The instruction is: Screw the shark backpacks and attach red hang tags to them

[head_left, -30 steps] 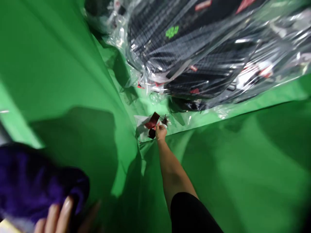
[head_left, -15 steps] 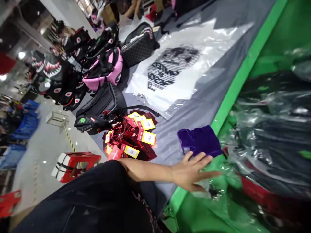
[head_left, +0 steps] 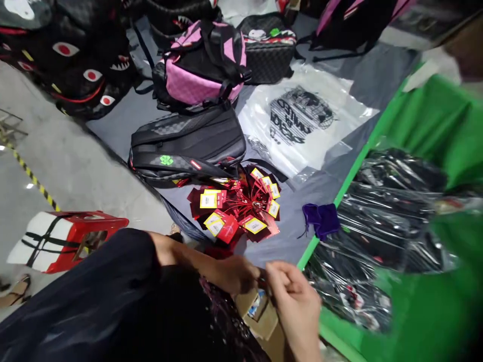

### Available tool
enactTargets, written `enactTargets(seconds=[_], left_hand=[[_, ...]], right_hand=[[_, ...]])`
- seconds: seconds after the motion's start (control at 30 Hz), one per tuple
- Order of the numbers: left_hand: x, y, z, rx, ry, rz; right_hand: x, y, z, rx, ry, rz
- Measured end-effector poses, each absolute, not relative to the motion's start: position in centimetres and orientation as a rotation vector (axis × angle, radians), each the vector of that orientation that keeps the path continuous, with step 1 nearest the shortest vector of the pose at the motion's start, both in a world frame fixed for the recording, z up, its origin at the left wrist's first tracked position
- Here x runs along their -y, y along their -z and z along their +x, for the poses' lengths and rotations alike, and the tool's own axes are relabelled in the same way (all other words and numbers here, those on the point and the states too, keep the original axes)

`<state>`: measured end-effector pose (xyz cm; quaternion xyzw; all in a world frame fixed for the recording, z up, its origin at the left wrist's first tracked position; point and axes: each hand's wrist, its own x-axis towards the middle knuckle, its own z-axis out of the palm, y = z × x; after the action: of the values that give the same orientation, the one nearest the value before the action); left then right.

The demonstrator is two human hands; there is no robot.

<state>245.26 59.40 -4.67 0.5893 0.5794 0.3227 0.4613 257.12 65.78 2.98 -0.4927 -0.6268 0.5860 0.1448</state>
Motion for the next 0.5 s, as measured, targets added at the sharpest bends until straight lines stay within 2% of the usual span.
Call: enactTargets(seconds=[0.07, 0.13, 0.23, 0.33, 0.43, 0.5], left_hand=[[-55.4, 3.8, 241.4, -1.414, -0.794, 1.469], [-52.2, 2.7, 237.7, -1.429, -0.816, 1.464], [-48.4, 2.0, 232.6, -1.601, -0.88, 1.289], [-46.4, 3.6, 228.1, -1.975, -0.827, 1.127], [-47.0, 6.7, 224.3, -2.318, -0.543, 1.121], [-48.8, 8.9, 222.3, -2.388, -0.368, 1.134]], right_hand=[[-63.9, -2.2, 253.6, 1.798, -1.831, -1.299], [-63.8, -0.2, 251.5, 1.732, -1.829, -1.261], [-66.1, 4.6, 249.9, 1.635, -1.461, -1.402], [-69.6, 10.0, 247.9, 1.713, -1.284, -1.447], [-72.4, 14.1, 244.8, 1.716, -1.164, -1.432], [-73.3, 15.7, 242.6, 1.624, -1.064, -1.438]])
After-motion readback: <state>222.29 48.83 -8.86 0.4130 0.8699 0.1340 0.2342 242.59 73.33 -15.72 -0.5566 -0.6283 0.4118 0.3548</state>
